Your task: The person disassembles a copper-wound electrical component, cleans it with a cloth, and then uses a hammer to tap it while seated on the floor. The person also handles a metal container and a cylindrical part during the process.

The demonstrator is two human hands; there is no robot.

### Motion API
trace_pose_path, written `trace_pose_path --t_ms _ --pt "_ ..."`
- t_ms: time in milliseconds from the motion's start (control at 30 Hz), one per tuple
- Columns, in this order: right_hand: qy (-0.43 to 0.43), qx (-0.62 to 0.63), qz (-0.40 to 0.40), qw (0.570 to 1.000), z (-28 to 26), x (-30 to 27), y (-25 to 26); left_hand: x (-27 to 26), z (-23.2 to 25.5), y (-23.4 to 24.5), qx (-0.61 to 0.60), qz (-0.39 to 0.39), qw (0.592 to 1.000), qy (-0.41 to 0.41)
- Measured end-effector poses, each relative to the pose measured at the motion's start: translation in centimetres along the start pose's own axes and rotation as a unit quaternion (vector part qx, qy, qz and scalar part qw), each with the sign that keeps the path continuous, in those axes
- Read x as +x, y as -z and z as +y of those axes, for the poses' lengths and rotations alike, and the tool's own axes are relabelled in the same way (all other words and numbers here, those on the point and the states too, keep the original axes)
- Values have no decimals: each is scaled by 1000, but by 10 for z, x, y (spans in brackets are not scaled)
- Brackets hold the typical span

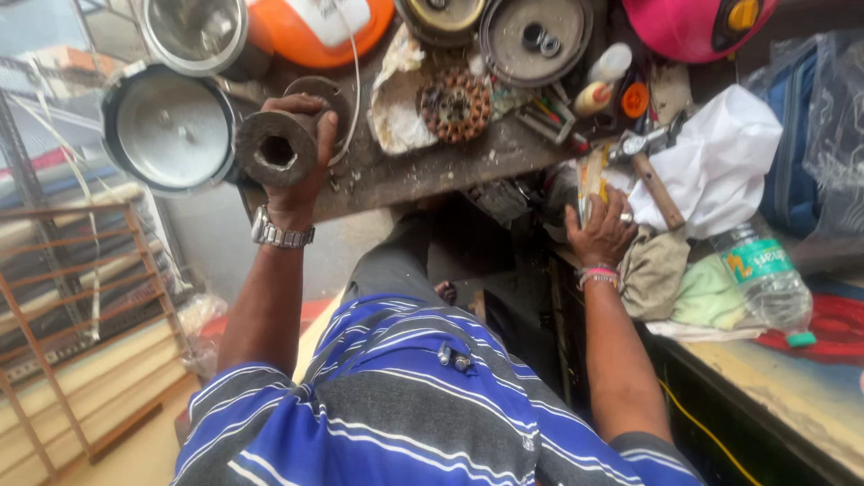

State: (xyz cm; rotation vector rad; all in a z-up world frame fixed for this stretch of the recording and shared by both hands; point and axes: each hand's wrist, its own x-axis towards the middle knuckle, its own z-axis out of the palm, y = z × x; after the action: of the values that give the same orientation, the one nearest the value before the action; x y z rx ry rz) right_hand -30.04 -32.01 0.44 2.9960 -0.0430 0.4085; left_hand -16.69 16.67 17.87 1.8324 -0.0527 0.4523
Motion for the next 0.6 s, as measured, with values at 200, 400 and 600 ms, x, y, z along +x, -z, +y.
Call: trace_pose_path --t_ms 200,400,600 --pt "9 37 9 999 11 -10 -18 -87 52 -20 -90 -79 991 54" --pt "26 70 -6 997 16 -14 -23 -171 47 -66 -104 -186 963 164" --pt "9 66 -33 997 12 -10 -22 -226 8 -86 -42 -265 917 295"
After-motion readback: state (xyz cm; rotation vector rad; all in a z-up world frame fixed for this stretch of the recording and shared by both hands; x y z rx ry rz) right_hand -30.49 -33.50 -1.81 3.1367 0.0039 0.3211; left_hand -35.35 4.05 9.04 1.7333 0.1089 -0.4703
